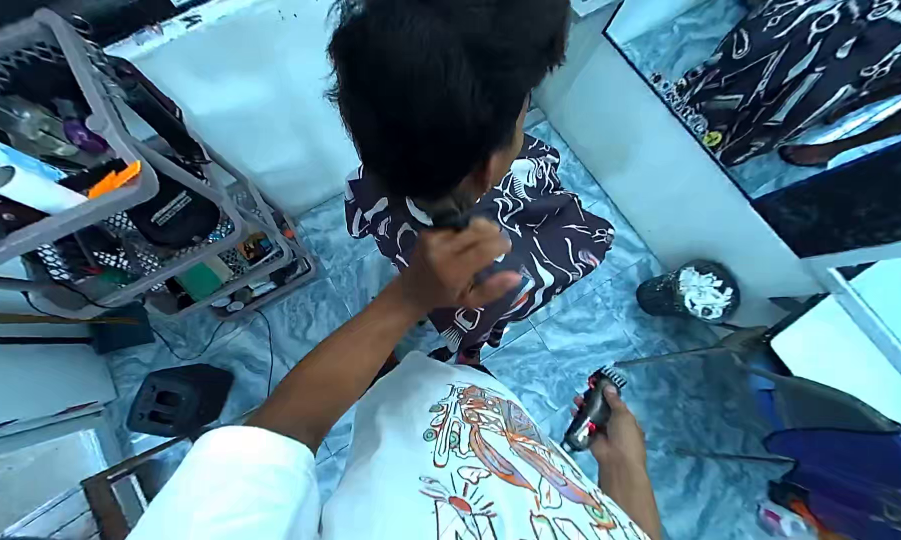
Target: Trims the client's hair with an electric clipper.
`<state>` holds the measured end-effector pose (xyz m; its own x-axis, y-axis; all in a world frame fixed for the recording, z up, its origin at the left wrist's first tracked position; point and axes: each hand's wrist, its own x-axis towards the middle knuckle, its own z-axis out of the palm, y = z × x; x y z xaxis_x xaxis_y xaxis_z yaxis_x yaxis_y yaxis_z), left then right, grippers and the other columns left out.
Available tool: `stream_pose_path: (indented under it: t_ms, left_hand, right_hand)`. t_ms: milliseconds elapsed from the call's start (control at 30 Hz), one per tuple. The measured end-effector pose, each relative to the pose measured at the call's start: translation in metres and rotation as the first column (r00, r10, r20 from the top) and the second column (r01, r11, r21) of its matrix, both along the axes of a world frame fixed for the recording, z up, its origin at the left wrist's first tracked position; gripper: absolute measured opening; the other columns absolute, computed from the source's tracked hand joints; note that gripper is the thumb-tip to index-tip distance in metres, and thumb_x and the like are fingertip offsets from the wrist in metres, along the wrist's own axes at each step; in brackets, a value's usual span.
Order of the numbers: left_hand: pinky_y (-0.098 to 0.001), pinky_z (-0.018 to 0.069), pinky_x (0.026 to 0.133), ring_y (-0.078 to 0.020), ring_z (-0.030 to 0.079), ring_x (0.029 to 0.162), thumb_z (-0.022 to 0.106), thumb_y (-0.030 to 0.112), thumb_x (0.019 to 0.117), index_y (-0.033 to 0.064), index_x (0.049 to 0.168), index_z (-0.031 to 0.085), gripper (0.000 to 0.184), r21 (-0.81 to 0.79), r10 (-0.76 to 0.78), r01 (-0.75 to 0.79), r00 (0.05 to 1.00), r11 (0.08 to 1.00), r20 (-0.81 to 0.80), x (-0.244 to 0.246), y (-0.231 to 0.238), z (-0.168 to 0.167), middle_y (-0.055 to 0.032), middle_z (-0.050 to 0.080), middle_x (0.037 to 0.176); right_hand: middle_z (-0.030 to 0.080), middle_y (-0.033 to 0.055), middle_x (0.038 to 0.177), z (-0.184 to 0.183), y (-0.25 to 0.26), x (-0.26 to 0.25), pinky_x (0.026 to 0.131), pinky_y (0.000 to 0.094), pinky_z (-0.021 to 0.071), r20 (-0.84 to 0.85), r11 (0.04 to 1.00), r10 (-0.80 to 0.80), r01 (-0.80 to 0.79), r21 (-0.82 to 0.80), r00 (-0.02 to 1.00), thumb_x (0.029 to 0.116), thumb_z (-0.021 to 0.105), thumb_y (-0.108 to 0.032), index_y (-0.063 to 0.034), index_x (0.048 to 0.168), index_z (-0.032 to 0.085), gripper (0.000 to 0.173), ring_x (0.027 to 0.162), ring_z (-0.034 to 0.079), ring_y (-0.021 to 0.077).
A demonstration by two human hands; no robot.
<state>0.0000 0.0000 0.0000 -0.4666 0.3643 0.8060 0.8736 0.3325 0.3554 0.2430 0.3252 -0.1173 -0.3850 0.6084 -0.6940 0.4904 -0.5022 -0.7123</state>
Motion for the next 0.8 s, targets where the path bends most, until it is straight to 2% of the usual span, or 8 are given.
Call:
stream_pose_path:
  t_ms: [67, 133, 200, 333, 400, 500, 667, 800]
  left_hand:
    - [-0.0371, 0.0612, 0.071, -0.0155, 0.072, 0.079, 0.059, 0.032, 0.1021, 0.0022, 0.095, 0.075, 0.034, -0.06, 0.127, -0.115, 0.958, 0.992, 0.258, -0.012, 0.007, 0.008, -0.0075, 0.075, 0.087]
    - [-0.0471, 0.0597, 0.068, -0.022, 0.069, 0.07, 0.048, 0.041, 0.1083, 0.0034, 0.1, 0.07, 0.044, -0.373, 0.268, 0.053, 0.602, 0.926, 0.752, -0.012, 0.01, 0.023, -0.01, 0.068, 0.079]
    - [-0.0556, 0.0569, 0.07, -0.0295, 0.067, 0.073, 0.051, 0.046, 0.1062, 0.0033, 0.096, 0.07, 0.048, -0.463, 0.329, 0.222, 0.455, 0.858, 0.827, -0.009, 0.015, 0.031, -0.0135, 0.066, 0.078]
    - [-0.0423, 0.0603, 0.068, -0.0185, 0.07, 0.077, 0.06, 0.037, 0.1025, 0.0072, 0.098, 0.074, 0.033, -0.239, 0.282, -0.184, 0.826, 0.953, 0.488, -0.004, 0.03, 0.045, -0.0058, 0.071, 0.086]
    - [-0.0423, 0.0573, 0.064, -0.0179, 0.066, 0.069, 0.056, 0.034, 0.1046, 0.0067, 0.094, 0.07, 0.032, -0.275, 0.299, -0.165, 0.764, 0.947, 0.572, -0.016, 0.03, 0.035, -0.0058, 0.067, 0.079]
    - [-0.0526, 0.0582, 0.065, -0.0268, 0.068, 0.067, 0.057, 0.043, 0.1047, 0.0039, 0.097, 0.071, 0.043, -0.441, 0.277, 0.297, 0.462, 0.847, 0.843, -0.006, 0.021, 0.04, -0.0127, 0.067, 0.076]
    - [-0.0398, 0.0617, 0.083, -0.0166, 0.071, 0.089, 0.065, 0.025, 0.0997, 0.0024, 0.102, 0.075, 0.025, -0.188, 0.014, 0.079, 0.892, 0.979, 0.452, -0.011, -0.017, 0.029, -0.0087, 0.073, 0.096]
    - [-0.0308, 0.0556, 0.057, -0.0097, 0.062, 0.06, 0.058, 0.033, 0.1023, 0.0045, 0.072, 0.067, 0.043, -0.055, -0.115, 0.147, 0.916, 0.988, 0.384, -0.007, -0.062, -0.008, -0.003, 0.064, 0.065]
  right_hand:
    - [0.067, 0.0048, 0.093, 0.0, -0.002, -0.004, 0.064, 0.0461, 0.0621, -0.11, 0.978, -0.114, 0.092, -0.185, 0.987, 0.1085, 0.044, -0.044, -0.0162, 0.122, 0.056, 0.033, 0.076, 0.07, 0.0218]
    - [0.068, 0.0027, 0.09, 0.002, -0.003, -0.012, 0.063, 0.0443, 0.0615, -0.175, 0.949, -0.163, 0.106, -0.295, 0.971, 0.1081, 0.038, -0.05, -0.02, 0.117, 0.058, 0.036, 0.075, 0.07, 0.0203]
    - [0.069, 0.0013, 0.086, 0.011, -0.003, -0.021, 0.055, 0.0381, 0.0601, -0.214, 0.947, -0.131, 0.058, -0.315, 0.968, 0.1071, 0.036, -0.054, -0.0205, 0.112, 0.061, 0.042, 0.068, 0.069, 0.0168]
    - [0.065, -0.0022, 0.075, 0.028, -0.011, -0.037, 0.044, 0.0285, 0.0554, -0.236, 0.975, 0.011, -0.063, -0.211, 0.972, 0.1079, 0.049, -0.043, -0.0177, 0.103, 0.063, 0.03, 0.052, 0.061, 0.0093]
    - [0.064, 0.0013, 0.075, 0.036, -0.017, -0.047, 0.042, 0.0304, 0.0548, -0.198, 0.98, 0.121, -0.149, -0.133, 0.973, 0.1075, 0.053, -0.035, -0.0117, 0.112, 0.062, 0.025, 0.048, 0.058, 0.0113]
    - [0.066, 0.0068, 0.084, 0.051, -0.03, -0.064, 0.047, 0.0344, 0.0586, -0.226, 0.911, 0.404, -0.413, 0.01, 0.886, 0.103, 0.058, -0.035, -0.0067, 0.131, 0.051, 0.04, 0.055, 0.063, 0.0162]
    - [0.069, 0.0078, 0.097, 0.085, -0.081, -0.117, 0.06, 0.0373, 0.0616, -0.371, 0.703, 0.689, -0.699, 0.132, 0.623, 0.0973, 0.055, -0.04, -0.0041, 0.136, 0.051, 0.053, 0.07, 0.069, 0.0194]
    - [0.071, 0.0151, 0.103, 0.117, -0.138, -0.177, 0.073, 0.0453, 0.0642, -0.395, 0.584, 0.795, -0.758, 0.29, 0.461, 0.0899, 0.075, -0.029, -0.0041, 0.131, 0.058, 0.051, 0.083, 0.073, 0.0273]
